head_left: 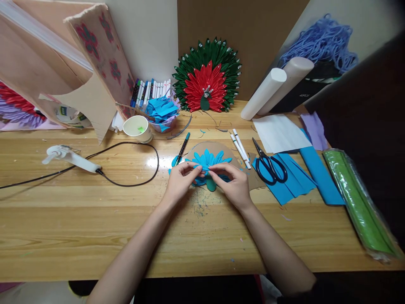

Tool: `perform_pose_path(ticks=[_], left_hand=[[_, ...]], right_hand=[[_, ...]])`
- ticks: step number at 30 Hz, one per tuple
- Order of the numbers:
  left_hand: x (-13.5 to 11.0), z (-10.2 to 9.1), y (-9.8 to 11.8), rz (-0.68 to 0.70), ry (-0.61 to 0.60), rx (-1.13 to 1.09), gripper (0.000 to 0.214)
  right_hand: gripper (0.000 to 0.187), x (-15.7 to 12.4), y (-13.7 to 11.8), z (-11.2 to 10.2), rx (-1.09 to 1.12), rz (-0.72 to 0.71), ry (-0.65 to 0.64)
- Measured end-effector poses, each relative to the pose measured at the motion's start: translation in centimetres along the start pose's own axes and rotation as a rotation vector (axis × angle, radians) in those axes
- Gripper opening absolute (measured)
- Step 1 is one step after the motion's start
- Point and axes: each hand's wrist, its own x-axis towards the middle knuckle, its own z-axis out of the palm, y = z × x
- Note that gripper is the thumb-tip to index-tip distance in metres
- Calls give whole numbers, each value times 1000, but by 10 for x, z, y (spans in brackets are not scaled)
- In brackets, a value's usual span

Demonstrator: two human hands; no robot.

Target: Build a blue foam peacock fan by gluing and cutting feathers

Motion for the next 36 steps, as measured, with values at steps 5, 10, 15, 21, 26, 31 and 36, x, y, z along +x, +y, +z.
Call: perform_pose_path(ticks=[5, 10, 15, 21, 26, 31, 36], left_hand=[[-1, 0, 0, -1, -2, 0, 26], [-1, 0, 1, 16, 10, 17, 24], [-2, 1, 2, 40, 33, 58, 23], [-3, 2, 1, 59, 18, 67, 23], [-2, 2, 0, 36, 4, 62, 23], [-1, 1, 0, 7, 5, 51, 23], [-2, 1, 0, 6, 11, 74, 24]], right_hand=[[15, 0, 2, 1, 57, 13, 4], [10, -1, 4, 0, 28, 9, -6], [7, 0, 2, -1, -13, -37, 2], [6, 2, 0, -2, -69, -102, 8], [8, 2, -2, -5, -134, -183, -7], [10, 3, 0, -8, -211, -283, -28], [8, 4, 2, -8, -242, -302, -52]])
